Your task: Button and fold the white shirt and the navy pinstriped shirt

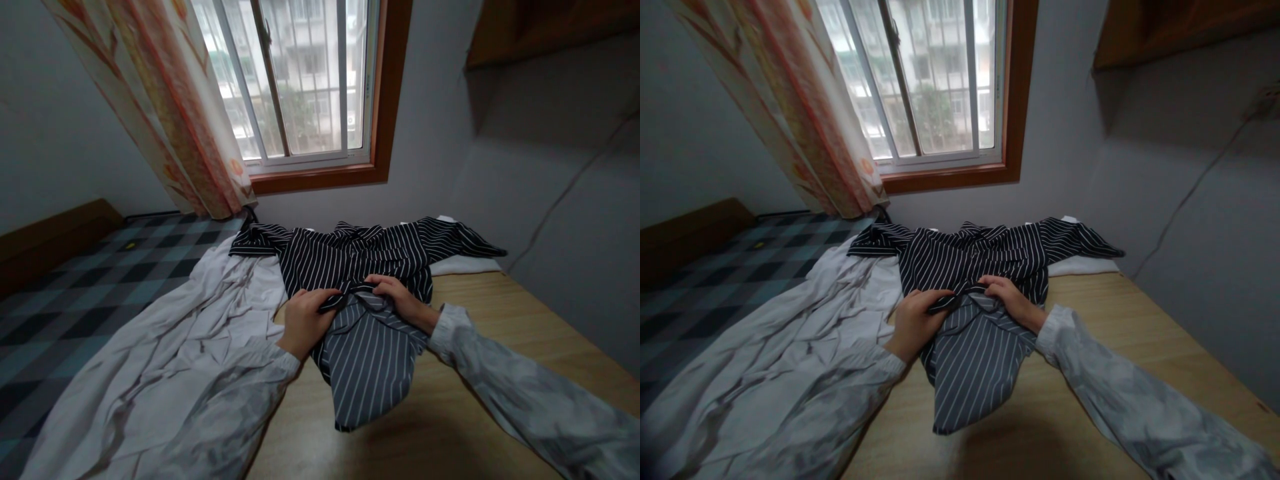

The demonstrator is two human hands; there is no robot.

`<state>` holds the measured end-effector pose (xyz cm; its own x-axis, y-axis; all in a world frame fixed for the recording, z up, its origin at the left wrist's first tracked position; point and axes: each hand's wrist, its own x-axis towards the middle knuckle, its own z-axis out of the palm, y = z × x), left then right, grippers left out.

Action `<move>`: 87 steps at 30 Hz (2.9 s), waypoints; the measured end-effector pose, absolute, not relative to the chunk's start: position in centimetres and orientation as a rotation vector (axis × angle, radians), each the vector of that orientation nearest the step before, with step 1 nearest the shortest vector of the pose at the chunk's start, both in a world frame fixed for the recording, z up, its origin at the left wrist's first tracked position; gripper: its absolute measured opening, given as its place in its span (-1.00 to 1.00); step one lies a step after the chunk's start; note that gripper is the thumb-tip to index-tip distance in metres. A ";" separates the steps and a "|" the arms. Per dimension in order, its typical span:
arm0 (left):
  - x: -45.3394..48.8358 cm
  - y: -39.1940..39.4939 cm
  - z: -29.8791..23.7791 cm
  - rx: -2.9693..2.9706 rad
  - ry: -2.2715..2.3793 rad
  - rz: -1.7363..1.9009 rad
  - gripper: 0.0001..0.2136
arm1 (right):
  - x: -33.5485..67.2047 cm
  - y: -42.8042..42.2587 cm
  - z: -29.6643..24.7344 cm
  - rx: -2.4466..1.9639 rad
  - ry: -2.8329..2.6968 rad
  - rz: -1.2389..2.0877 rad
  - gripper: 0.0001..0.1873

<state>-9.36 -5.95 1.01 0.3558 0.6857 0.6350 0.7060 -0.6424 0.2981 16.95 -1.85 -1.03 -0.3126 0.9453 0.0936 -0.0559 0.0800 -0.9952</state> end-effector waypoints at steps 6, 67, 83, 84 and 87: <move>-9.3 -5.9 1.0 -2.553 -1.342 -1.163 -0.82 | 15.9 -2.6 -0.7 -1.001 -1.666 1.091 -0.65; -8.5 -6.4 2.3 -2.871 -1.413 -1.295 -0.82 | 13.8 -5.2 -0.4 -0.896 -1.935 0.524 -0.83; -8.4 -5.8 1.8 -2.816 -1.688 -1.490 -0.90 | 13.6 -5.5 -0.3 -1.017 -1.963 0.464 -0.85; -8.4 -5.8 1.8 -2.816 -1.690 -1.488 -0.90 | 13.6 -5.6 -0.3 -1.020 -1.969 0.457 -0.85; -8.3 -5.8 1.7 -2.816 -1.695 -1.479 -0.90 | 13.6 -5.6 -0.3 -1.011 -2.001 0.415 -0.86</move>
<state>-8.32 -5.75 1.69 0.2618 0.8794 0.3977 0.5131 -0.4758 0.7144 13.60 -5.60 -0.26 -0.3263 0.7808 0.5329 0.5044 0.6206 -0.6004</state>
